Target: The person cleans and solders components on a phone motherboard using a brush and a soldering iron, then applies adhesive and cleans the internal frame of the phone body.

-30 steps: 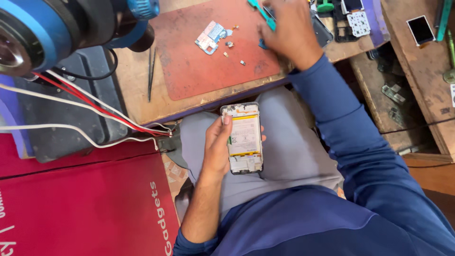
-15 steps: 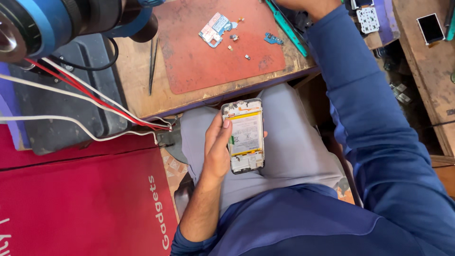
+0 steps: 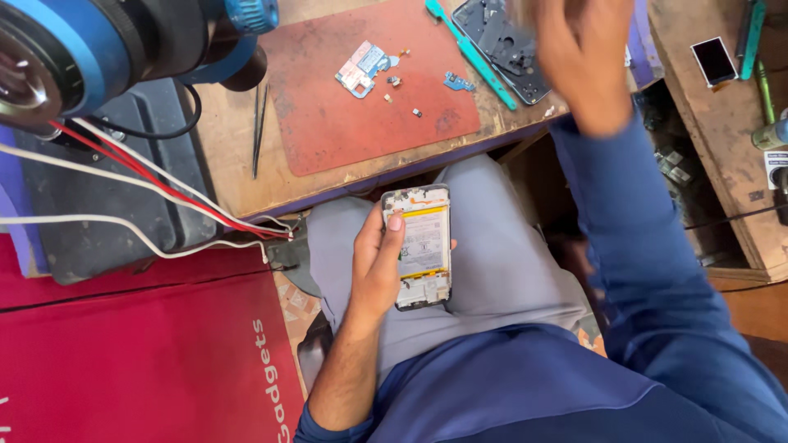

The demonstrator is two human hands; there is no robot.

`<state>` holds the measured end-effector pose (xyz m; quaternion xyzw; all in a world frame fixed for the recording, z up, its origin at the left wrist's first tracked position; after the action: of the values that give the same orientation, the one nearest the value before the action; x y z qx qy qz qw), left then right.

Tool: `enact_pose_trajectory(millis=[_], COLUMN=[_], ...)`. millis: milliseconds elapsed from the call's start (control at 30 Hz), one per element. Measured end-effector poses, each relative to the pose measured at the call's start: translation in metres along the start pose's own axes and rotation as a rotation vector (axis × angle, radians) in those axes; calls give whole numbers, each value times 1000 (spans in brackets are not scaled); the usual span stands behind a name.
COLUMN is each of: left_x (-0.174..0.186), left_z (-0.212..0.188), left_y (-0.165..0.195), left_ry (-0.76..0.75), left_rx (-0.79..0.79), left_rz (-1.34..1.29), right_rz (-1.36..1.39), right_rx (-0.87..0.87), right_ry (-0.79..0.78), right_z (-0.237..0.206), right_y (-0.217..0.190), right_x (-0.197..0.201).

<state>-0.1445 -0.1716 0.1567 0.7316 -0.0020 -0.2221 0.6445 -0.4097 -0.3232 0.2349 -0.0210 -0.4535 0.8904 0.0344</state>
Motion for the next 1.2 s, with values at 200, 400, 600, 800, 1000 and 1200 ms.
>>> enact_pose_trajectory(millis=[200,400,600,800,1000,1200], left_x=[-4,-10,-8,-8,-7,-7], left_z=[-2,-5,-6,-8,-7,-7], left_y=[6,7,12,16,18,18], left_ry=[-36,-32,6,11,16,9], left_rx=[-74,-152,-291,-273,-306,-297], left_rz=[210,399,620,646,672,656], right_rz=[168,-156,-174,-236,-233,-264], right_rx=[-241,-152,-94,-93,-82,-102], right_ry=[-116,-245,-289,-323,-354,-359], right_z=[-103,-145,-146,-142,-136,-137], right_y=[-61,-82,-97,-106,-105,-104], right_x=[4,4,0,-4,-5,-2])
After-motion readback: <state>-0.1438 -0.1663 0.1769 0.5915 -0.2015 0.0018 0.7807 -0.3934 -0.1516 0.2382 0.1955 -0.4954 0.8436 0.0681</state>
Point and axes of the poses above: each hand's wrist, its own z-axis towards the middle knuckle, its own x-axis out of the back of the hand, y = z × x, the point moved 1 cm from there along z, towards the middle knuckle, and after that the axes turned 14 degrees about z, right-handed, at the moved point
